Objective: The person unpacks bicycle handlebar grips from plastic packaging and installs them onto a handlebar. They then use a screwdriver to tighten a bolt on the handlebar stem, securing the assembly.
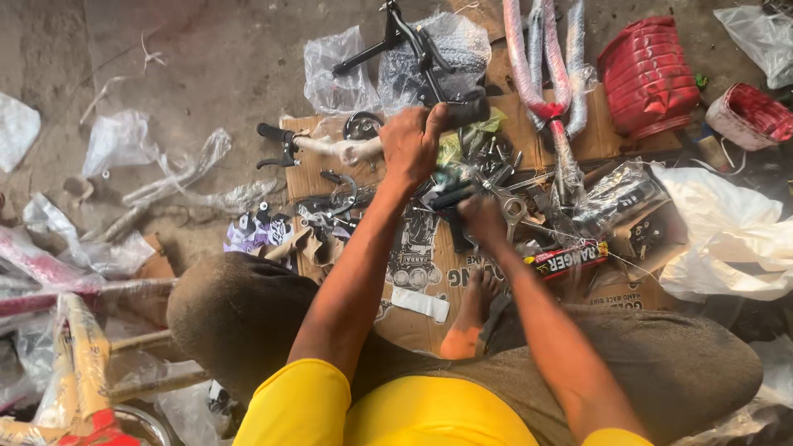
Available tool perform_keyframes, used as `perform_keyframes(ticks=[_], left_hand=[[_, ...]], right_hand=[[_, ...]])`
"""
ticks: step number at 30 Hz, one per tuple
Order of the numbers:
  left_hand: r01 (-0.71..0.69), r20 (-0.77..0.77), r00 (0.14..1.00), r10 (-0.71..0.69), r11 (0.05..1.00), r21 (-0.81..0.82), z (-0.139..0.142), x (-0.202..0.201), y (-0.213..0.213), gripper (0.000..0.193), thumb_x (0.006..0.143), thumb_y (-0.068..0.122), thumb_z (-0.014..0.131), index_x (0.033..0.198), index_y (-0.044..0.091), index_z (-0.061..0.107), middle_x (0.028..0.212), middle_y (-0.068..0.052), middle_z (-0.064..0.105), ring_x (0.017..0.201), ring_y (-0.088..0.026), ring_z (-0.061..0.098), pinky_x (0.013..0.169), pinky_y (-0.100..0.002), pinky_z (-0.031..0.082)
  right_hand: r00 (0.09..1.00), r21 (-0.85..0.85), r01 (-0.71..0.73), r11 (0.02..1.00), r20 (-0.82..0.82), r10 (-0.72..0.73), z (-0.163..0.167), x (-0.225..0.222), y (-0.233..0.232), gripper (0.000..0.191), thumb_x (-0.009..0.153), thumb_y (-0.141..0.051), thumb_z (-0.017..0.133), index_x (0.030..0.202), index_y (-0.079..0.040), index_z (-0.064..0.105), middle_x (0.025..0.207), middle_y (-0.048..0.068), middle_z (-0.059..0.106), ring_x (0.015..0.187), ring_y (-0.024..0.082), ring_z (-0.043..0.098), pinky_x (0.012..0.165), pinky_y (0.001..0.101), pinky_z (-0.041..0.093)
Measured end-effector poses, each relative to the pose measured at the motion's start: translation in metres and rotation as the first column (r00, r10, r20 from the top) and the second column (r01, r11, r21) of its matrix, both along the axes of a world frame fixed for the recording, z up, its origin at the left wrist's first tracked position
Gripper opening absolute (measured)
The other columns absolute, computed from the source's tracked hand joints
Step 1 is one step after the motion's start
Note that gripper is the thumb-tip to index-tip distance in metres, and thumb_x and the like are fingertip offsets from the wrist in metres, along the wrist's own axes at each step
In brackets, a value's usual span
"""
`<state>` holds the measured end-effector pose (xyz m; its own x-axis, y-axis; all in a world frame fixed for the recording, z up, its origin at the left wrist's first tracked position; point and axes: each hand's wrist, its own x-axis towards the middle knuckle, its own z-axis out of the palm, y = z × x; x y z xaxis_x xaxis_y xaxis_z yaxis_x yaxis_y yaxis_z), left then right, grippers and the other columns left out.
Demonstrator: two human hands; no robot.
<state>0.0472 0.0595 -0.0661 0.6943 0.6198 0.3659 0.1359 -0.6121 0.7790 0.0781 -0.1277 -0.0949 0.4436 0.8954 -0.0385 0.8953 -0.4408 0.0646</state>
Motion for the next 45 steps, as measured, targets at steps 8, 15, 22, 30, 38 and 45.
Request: perform_keyframes(ticks=[8,15,22,30,38,45], left_hand=[[0.256,-0.232,0.94,-0.251,0.967,-0.01,-0.002,-0.008,-0.047,0.066,0.091,0.066,0.045,0.073,0.008,0.071,0.072,-0.013,0.065,0.078,-0.031,0.062,0.097,-0.057,0.036],[0.696,-0.294,0.718,-0.631,0.666,0.268,-0.033,-0.06,-0.113,0.059,0.092,0.063,0.051,0.074,0.011,0.074,0.076,-0.011,0.067,0.086,-0.03,0.06,0.091,-0.049,0.035],[0.887,-0.625,0.455,-0.634,0.382,0.259,-0.051,-0.127,-0.128,0.045,0.088,0.055,0.056,0.071,0.015,0.07,0.072,-0.008,0.066,0.081,-0.025,0.059,0.094,-0.044,0.036],[0.998,-0.922,0.047,-0.384,-0.013,0.056,-0.035,-0.151,-0.064,0.041,0.094,0.053,0.052,0.071,0.023,0.068,0.072,-0.001,0.064,0.081,-0.024,0.063,0.117,-0.051,0.028],[0.983,-0.925,0.178,-0.336,0.017,0.183,-0.048,-0.192,-0.029,0.01,0.091,0.029,0.067,0.086,0.02,0.069,0.088,0.003,0.065,0.105,-0.02,0.058,0.119,-0.053,0.027],[0.5,-0.555,0.832,0.003,0.428,0.752,-0.022,-0.179,0.033,0.058,0.069,0.026,0.059,0.125,0.013,0.061,0.124,-0.011,0.057,0.114,-0.026,0.056,0.095,-0.046,0.038]], right_hand=[[0.456,0.253,0.586,0.769,-0.888,-0.055,-0.01,0.023,-0.019,0.031,0.089,-0.021,0.063,0.115,-0.006,0.068,0.094,0.007,0.065,0.079,0.016,0.069,0.059,0.0341,0.059],[0.083,0.043,0.861,0.507,-0.995,-0.056,0.024,0.051,-0.014,0.062,0.087,-0.054,0.069,0.125,-0.006,0.065,0.098,0.007,0.071,0.085,0.017,0.068,0.07,0.031,0.055],[0.272,0.034,0.777,0.628,-0.919,-0.287,0.002,-0.003,0.041,0.083,0.077,-0.072,0.066,0.13,-0.008,0.062,0.096,0.01,0.072,0.079,0.022,0.069,0.069,0.0392,0.054],[0.899,0.297,0.412,0.861,-0.288,-0.331,0.02,0.008,0.068,0.061,0.086,-0.069,0.071,0.098,-0.009,0.077,0.095,0.016,0.073,0.091,0.027,0.066,0.08,0.0506,0.05],[0.123,-0.126,0.74,0.66,-0.94,-0.318,-0.019,0.003,0.081,0.049,0.077,-0.043,0.078,0.098,0.001,0.075,0.088,0.012,0.075,0.08,0.026,0.07,0.077,0.0397,0.057],[-0.105,-0.128,0.99,-0.057,-0.947,0.304,-0.045,0.021,0.077,0.06,0.082,-0.032,0.085,0.124,0.005,0.064,0.114,0.014,0.07,0.103,0.022,0.068,0.091,0.0319,0.053]])
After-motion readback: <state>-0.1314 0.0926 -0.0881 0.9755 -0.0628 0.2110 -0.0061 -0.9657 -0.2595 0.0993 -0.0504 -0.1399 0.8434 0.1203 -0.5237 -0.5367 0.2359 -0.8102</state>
